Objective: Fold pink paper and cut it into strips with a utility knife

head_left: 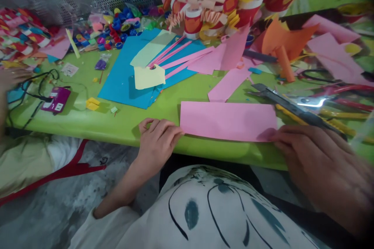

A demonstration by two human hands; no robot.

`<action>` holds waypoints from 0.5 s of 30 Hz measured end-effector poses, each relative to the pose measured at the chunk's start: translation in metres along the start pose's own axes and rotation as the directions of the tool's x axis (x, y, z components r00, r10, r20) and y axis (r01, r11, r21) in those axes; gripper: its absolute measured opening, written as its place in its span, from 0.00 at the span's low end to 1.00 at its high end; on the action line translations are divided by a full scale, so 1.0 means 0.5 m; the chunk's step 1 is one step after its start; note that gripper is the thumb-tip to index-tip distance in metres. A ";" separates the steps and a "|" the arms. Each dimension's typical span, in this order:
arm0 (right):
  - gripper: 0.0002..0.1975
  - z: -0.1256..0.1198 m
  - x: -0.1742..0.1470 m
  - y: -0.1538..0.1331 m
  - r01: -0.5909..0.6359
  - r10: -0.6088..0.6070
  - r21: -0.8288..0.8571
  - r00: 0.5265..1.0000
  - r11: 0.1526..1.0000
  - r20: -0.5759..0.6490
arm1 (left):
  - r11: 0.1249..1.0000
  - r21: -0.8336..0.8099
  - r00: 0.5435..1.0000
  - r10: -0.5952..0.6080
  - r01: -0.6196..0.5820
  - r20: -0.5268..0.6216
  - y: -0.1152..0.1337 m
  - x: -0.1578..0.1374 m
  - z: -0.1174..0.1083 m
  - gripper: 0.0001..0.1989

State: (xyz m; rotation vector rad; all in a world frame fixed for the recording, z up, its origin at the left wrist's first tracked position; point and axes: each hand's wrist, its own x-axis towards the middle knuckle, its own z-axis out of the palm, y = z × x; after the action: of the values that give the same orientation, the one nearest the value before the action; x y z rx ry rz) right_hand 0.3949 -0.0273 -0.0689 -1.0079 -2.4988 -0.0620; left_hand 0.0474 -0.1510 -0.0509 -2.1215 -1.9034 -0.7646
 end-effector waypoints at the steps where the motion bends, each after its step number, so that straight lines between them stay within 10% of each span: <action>1: 0.08 0.001 0.004 0.003 0.022 -0.022 -0.005 1.000 1.000 -0.002 | 0.999 -0.004 0.999 -0.035 0.035 0.024 0.004 0.002 0.000 0.10; 15: 0.15 0.009 0.022 0.032 -0.141 0.137 0.028 0.984 0.990 0.111 | 0.969 -0.017 0.954 -0.240 0.247 0.180 0.027 0.019 -0.004 0.09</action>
State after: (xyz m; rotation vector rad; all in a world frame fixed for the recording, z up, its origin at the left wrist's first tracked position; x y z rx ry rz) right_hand 0.3969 -0.0074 -0.0703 -1.1977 -2.5088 0.0826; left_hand 0.0602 -0.1459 -0.0419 -2.0631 -2.2933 -0.6815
